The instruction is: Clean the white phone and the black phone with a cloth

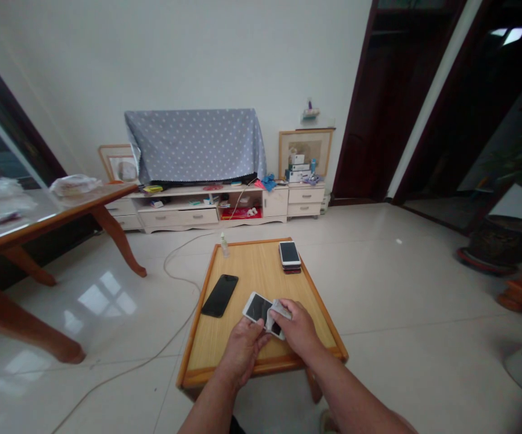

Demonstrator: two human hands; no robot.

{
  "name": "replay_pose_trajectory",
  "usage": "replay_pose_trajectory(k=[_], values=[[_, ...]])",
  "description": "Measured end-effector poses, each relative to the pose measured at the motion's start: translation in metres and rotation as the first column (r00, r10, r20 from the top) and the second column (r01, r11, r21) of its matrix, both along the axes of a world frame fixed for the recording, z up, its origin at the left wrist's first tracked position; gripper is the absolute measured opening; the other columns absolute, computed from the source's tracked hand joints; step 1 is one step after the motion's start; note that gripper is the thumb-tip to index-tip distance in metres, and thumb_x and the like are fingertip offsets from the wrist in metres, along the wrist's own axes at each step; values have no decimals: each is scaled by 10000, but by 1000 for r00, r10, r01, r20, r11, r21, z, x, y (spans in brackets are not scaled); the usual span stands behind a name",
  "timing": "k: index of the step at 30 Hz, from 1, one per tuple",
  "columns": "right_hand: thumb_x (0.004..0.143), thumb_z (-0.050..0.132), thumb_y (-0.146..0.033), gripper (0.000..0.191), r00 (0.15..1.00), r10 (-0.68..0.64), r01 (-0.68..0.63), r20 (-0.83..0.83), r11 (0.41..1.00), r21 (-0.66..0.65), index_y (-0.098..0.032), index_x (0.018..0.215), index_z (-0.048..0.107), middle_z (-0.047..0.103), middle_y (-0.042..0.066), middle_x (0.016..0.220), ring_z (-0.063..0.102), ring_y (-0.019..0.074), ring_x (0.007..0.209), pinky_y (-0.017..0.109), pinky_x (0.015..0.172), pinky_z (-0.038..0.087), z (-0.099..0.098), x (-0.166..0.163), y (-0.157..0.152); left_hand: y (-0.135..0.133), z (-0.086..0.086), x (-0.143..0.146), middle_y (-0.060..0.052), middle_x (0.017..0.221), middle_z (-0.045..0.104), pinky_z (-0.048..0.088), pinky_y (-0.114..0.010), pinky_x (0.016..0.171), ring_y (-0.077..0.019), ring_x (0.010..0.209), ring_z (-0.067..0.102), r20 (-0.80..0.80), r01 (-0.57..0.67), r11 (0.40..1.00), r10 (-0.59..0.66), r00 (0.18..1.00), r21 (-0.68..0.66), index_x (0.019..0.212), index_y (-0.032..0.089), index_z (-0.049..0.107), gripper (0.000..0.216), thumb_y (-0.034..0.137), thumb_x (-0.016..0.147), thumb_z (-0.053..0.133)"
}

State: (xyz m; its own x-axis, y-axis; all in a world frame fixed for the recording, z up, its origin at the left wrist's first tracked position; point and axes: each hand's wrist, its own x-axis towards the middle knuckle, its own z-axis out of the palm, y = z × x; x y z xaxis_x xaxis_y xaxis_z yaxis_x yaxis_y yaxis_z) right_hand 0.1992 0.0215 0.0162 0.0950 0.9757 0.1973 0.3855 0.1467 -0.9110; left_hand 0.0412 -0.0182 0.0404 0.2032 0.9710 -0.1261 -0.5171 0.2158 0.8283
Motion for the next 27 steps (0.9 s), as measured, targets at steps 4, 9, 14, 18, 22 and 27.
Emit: replay_pose_trajectory(k=[4,9,14,18,22,27], values=[[818,646,-459,285,996,82,-84,-39,996,-44,-231,967,731,723,33,921,658,218,868,289,768,475,5,3,2,-2,3,1,-129,1274,654,486,-361,970,-229,1113,639,-24,28,1000,-28,999,-5,1256,192,606,458,357,842,714],[779,693,-453,261,995,96,-97,-40,995,-26,-223,901,709,702,9,848,630,202,798,262,695,442,7,0,-1,-2,8,1,-124,1225,679,484,-372,979,-240,1103,645,-27,51,999,-51,998,-7,1270,206,614,510,353,802,755],[817,635,-486,288,996,63,-67,-58,996,-65,-212,733,660,654,-3,711,592,185,696,255,623,406,9,0,2,-4,11,3,-135,1279,653,485,-374,978,-244,1128,633,-30,73,997,-73,997,2,1237,198,626,444,350,831,726],[700,753,-486,311,997,74,-77,-38,993,-86,-217,841,684,696,6,807,610,199,758,259,658,425,10,-3,1,-5,13,6,-131,1262,666,485,-368,976,-257,1135,632,-57,91,996,-90,994,10,1206,194,649,434,325,805,752],[798,647,-530,312,998,23,-29,-64,995,-96,-223,752,675,679,14,726,604,199,724,270,649,432,14,-4,1,-6,12,7,-126,1256,669,497,-385,956,-256,1110,643,-45,96,995,-96,994,0,1263,217,624,491,331,803,755],[660,792,-467,381,996,43,-52,-82,993,-105,-283,985,717,733,31,958,648,265,933,317,759,486,11,-8,0,-5,10,7,-98,1159,717,493,-373,954,-261,1098,644,-63,78,997,-78,995,2,1275,230,624,550,339,762,791]])
